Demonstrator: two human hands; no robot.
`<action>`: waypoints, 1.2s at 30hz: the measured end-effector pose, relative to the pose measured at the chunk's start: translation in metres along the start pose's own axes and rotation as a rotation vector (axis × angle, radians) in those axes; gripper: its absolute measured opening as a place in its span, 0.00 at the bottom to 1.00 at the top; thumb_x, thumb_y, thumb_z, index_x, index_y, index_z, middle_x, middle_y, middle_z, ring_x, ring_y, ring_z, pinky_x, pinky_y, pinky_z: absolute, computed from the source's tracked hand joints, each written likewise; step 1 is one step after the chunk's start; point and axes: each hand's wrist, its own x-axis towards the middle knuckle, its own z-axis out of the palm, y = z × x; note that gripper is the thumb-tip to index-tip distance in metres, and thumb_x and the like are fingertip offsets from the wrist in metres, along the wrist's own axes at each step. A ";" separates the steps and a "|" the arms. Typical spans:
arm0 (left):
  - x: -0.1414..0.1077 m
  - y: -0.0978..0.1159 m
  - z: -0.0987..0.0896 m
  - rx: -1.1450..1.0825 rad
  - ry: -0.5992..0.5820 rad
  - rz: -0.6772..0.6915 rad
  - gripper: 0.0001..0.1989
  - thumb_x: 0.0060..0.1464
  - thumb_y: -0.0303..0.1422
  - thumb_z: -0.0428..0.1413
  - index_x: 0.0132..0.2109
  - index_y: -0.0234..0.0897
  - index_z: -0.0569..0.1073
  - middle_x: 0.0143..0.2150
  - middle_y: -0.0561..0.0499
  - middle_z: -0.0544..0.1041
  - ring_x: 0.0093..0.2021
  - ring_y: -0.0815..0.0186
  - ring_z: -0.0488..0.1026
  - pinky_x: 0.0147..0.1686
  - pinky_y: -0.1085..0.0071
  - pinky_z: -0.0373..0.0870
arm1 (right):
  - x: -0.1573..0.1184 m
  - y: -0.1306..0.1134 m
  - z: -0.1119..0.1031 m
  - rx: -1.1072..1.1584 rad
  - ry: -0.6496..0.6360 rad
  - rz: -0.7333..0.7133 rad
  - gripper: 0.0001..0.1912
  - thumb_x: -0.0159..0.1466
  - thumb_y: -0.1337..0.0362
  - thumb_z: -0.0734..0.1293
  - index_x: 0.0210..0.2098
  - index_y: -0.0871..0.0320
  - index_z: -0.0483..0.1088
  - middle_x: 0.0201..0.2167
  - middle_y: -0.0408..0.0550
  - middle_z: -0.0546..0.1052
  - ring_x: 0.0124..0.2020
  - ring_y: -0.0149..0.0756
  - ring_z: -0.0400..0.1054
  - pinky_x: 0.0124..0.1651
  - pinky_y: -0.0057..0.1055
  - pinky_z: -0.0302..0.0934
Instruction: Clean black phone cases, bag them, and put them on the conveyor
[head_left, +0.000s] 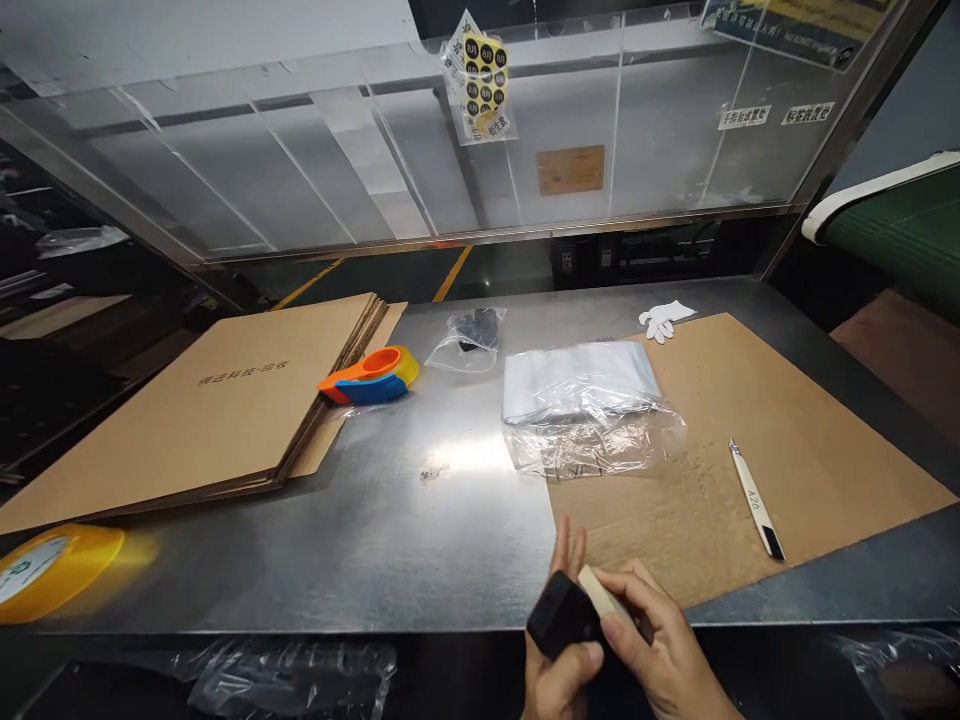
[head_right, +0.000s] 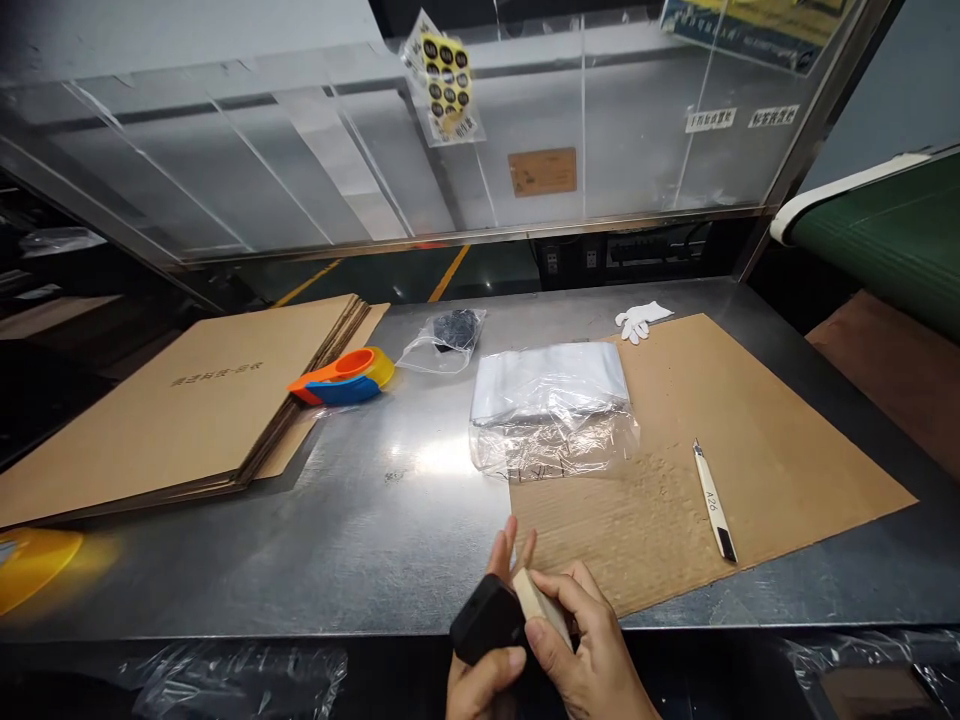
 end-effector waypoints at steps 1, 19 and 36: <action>0.003 0.002 0.000 -0.097 0.010 0.009 0.38 0.37 0.26 0.54 0.59 0.48 0.62 0.64 0.55 0.58 0.66 0.51 0.42 0.61 0.55 0.44 | -0.004 0.007 0.003 -0.014 0.013 0.015 0.19 0.64 0.54 0.59 0.52 0.53 0.66 0.35 0.47 0.67 0.38 0.37 0.65 0.42 0.33 0.62; 0.010 -0.004 -0.011 -0.330 -0.021 -0.594 0.38 0.52 0.58 0.36 0.63 0.41 0.52 0.16 0.53 0.70 0.11 0.61 0.67 0.11 0.70 0.62 | 0.011 -0.030 -0.029 -0.595 -0.239 -0.439 0.21 0.63 0.72 0.59 0.55 0.57 0.62 0.44 0.56 0.66 0.44 0.40 0.61 0.44 0.37 0.63; 0.001 0.000 0.000 -0.092 0.109 -0.456 0.30 0.58 0.51 0.37 0.60 0.39 0.61 0.38 0.46 0.77 0.37 0.63 0.74 0.40 0.70 0.67 | 0.013 -0.030 -0.031 -0.782 -0.201 -0.410 0.19 0.64 0.68 0.59 0.55 0.59 0.61 0.43 0.56 0.66 0.43 0.41 0.60 0.43 0.38 0.62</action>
